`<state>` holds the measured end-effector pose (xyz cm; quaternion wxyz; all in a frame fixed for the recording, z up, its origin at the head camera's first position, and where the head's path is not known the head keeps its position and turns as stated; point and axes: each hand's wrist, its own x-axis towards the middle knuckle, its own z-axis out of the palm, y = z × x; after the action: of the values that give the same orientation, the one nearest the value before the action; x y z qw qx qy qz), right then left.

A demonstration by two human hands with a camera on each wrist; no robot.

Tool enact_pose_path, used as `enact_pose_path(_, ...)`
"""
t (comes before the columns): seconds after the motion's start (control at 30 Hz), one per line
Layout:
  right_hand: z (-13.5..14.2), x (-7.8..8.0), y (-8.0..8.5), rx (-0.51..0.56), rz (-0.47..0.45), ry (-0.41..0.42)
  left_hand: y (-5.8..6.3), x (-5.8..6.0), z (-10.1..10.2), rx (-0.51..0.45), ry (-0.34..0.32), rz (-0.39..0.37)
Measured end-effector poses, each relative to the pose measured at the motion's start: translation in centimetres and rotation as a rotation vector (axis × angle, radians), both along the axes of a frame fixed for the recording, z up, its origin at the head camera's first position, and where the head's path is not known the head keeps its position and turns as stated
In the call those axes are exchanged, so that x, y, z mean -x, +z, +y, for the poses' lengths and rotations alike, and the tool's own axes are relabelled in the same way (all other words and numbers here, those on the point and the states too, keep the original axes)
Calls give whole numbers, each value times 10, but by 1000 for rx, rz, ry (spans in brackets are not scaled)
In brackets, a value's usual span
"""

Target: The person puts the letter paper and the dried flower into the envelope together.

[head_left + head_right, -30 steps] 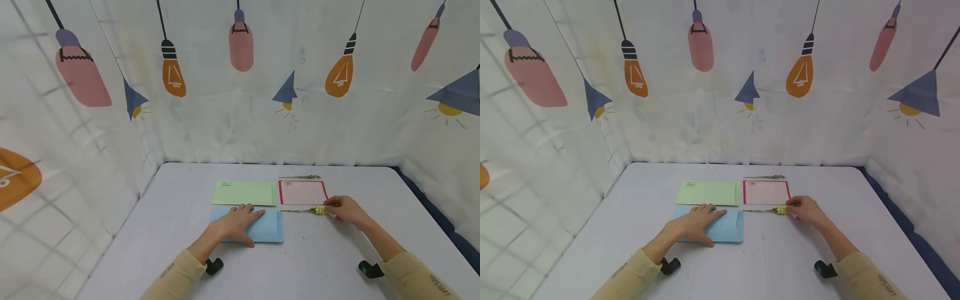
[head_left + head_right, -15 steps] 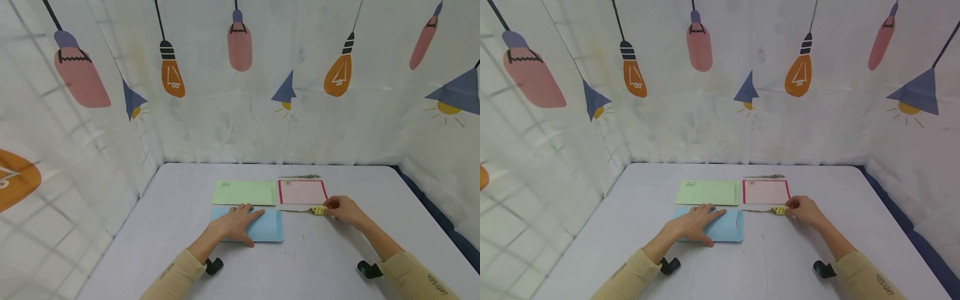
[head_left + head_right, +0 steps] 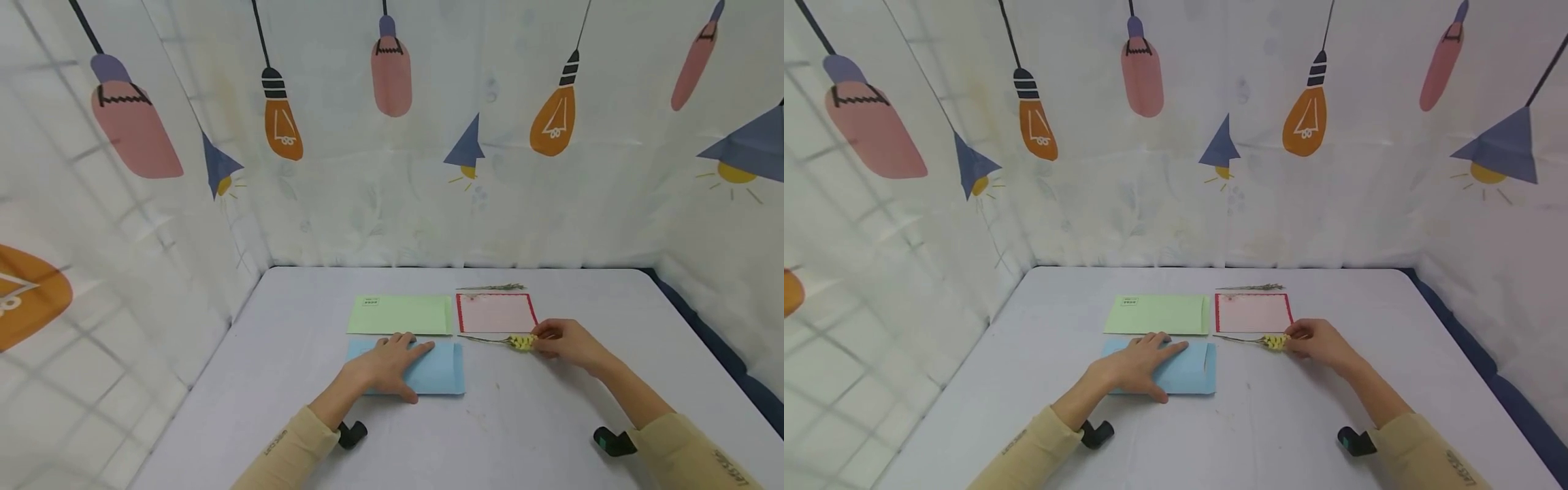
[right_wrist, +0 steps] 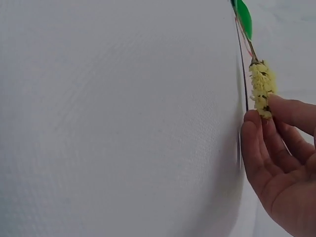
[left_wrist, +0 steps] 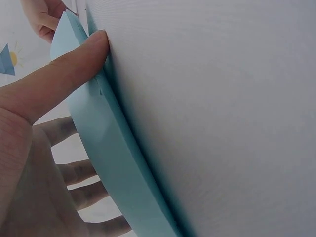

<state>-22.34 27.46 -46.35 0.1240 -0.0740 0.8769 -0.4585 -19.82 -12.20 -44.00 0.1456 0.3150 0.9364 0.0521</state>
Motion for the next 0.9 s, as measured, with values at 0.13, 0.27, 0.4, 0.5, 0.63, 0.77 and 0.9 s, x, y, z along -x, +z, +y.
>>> enact_pose_path(0.13, 5, -1, 1, 45, -12, -4, 1, 1, 1, 9, -2, 13)
enact_pose_path(0.27, 10, -2, 0, 73, -30, -5, 1, 2, 2, 18, 2, 10)
enact_pose_path(0.4, 15, -2, 0, 93, -65, -25, 0, 3, 2, 14, 6, -1)
enact_pose_path(0.5, 18, -3, 0, 115, -88, -33, -1, 3, 2, 5, 10, -5)
enact_pose_path(0.63, 20, -5, -1, 159, -105, -11, -1, 3, 2, -1, 9, -6)
enact_pose_path(0.77, 19, -7, -1, 184, -109, 8, -1, 4, 1, 1, 1, 0)
enact_pose_path(0.9, 15, -8, -1, 182, -101, 31, -1, 4, 1, 0, -5, 1)
